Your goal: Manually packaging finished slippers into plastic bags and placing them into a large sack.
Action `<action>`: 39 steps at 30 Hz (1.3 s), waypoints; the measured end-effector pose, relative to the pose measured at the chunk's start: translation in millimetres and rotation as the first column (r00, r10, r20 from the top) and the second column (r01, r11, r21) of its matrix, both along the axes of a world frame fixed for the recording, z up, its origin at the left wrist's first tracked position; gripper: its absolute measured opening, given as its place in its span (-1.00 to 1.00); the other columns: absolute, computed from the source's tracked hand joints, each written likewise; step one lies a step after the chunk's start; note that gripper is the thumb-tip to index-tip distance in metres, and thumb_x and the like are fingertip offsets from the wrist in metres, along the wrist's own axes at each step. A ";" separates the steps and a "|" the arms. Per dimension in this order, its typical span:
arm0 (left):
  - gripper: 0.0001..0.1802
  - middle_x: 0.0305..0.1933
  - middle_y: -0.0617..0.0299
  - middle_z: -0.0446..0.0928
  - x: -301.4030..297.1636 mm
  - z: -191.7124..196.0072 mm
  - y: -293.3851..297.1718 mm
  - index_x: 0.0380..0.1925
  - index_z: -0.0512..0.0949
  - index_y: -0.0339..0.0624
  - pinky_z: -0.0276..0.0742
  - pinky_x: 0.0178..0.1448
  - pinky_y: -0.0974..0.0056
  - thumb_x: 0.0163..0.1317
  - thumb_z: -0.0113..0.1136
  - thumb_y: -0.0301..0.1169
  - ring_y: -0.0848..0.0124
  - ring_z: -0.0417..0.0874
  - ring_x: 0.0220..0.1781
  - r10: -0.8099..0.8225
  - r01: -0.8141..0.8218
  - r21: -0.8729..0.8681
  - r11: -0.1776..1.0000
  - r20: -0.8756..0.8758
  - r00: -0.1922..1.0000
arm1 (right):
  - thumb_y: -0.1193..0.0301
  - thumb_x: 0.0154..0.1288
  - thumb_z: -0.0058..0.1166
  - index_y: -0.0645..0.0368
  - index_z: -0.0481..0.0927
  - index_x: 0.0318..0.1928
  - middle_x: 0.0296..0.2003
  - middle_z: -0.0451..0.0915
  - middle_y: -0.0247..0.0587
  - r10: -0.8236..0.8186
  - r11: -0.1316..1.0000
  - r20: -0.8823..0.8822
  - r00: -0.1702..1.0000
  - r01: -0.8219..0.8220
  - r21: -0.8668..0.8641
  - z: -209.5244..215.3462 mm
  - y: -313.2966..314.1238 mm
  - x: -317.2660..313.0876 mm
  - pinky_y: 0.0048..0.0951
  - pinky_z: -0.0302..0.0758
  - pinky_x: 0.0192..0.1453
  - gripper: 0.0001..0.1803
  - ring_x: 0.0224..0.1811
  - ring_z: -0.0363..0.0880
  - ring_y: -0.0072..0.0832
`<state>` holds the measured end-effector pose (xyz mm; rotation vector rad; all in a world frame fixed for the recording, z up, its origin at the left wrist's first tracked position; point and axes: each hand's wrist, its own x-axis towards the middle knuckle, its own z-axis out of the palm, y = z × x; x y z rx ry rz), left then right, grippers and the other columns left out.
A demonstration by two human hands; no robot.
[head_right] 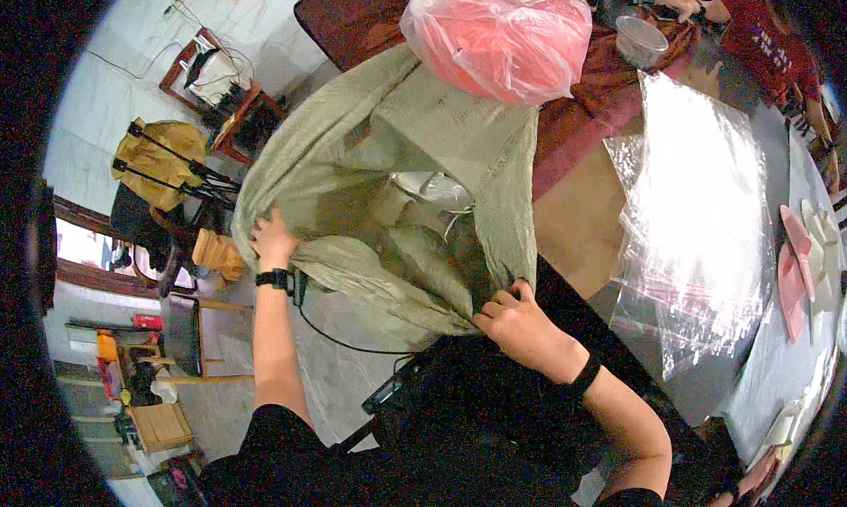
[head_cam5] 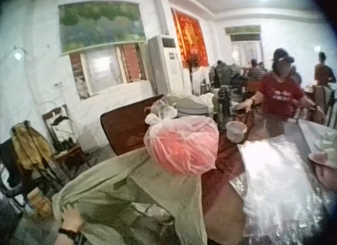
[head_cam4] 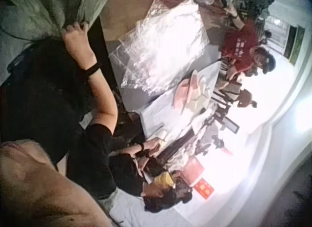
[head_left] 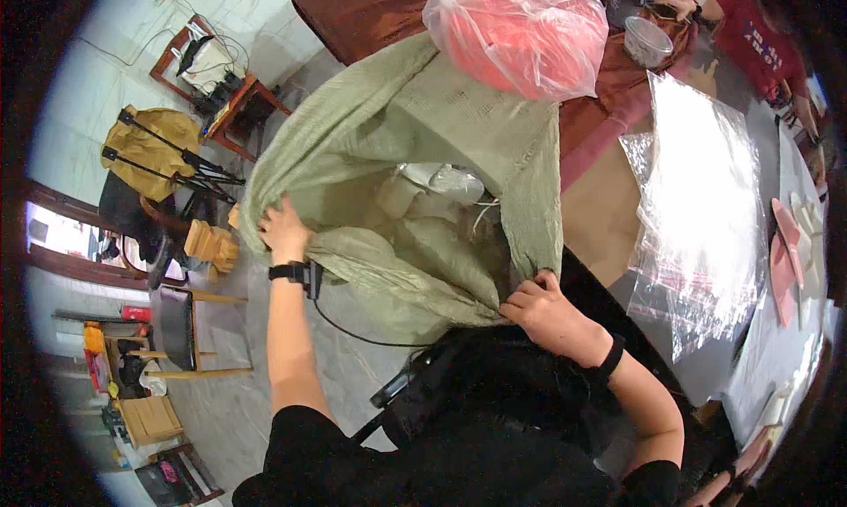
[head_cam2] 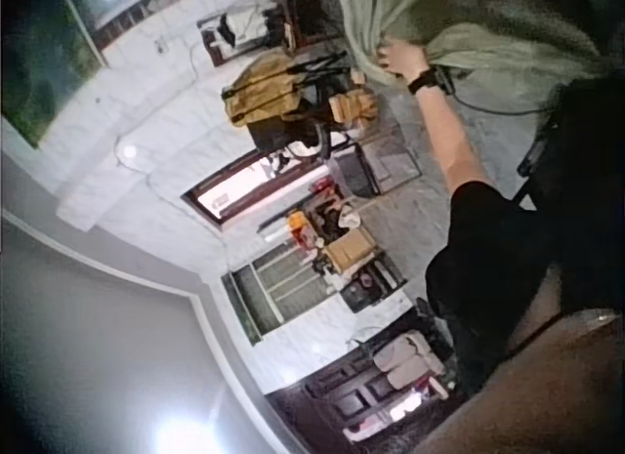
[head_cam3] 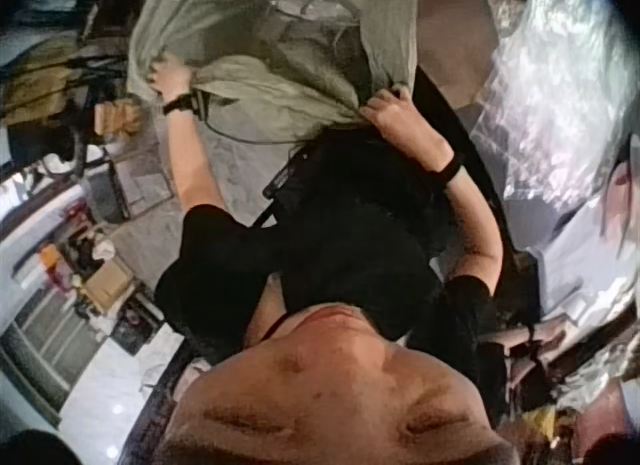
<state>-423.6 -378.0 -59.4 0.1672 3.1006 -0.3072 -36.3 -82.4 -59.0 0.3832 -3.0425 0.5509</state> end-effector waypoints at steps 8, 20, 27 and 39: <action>-0.15 0.63 -0.07 0.01 50.0 -108.2 -17.5 0.55 0.16 0.26 0.20 0.47 -0.36 0.27 0.24 -0.32 -0.26 0.09 0.56 -0.067 0.134 -0.252 0.958 0.259 0.964 | 0.50 0.28 0.05 0.05 0.58 0.23 0.07 0.64 -0.23 -0.106 0.994 0.129 0.986 0.104 0.022 -34.3 -6.7 15.5 0.23 0.24 0.46 -0.52 0.31 0.47 -0.20; -0.70 0.07 -0.04 0.66 111.6 -166.3 42.8 -0.10 0.73 -0.02 0.55 0.14 -0.09 0.21 0.16 -0.31 0.11 0.67 0.11 -0.511 0.840 0.087 0.536 0.825 0.241 | 0.45 0.27 0.10 0.02 0.61 0.20 0.18 0.60 -0.36 -0.015 0.989 0.108 0.994 -0.001 0.146 -42.6 -8.8 24.3 0.24 0.17 0.51 -0.55 0.48 0.31 -0.23; -0.77 -0.13 -0.11 0.68 151.1 -75.8 123.9 -0.19 0.67 -0.27 0.60 -0.02 -0.10 0.22 0.08 -0.49 -0.08 0.69 -0.04 -0.832 0.840 0.315 0.441 0.494 0.252 | 0.49 0.20 0.14 0.08 0.50 0.30 0.31 0.50 -0.25 -0.170 0.984 0.184 0.968 0.158 0.078 -15.6 1.0 97.4 0.12 0.37 0.41 -0.41 0.43 0.40 -0.24; -0.53 0.06 -0.04 0.64 321.3 107.8 247.8 0.14 0.57 -0.25 0.64 0.10 0.17 0.21 0.13 -0.75 0.07 0.72 0.03 -0.911 0.493 0.767 -0.410 -0.317 -0.265 | 0.49 0.29 0.08 0.24 0.59 0.18 0.00 0.67 0.01 -0.543 0.818 0.065 0.837 0.545 -0.181 73.7 61.9 233.9 -0.05 0.63 0.07 -0.57 0.00 0.68 -0.03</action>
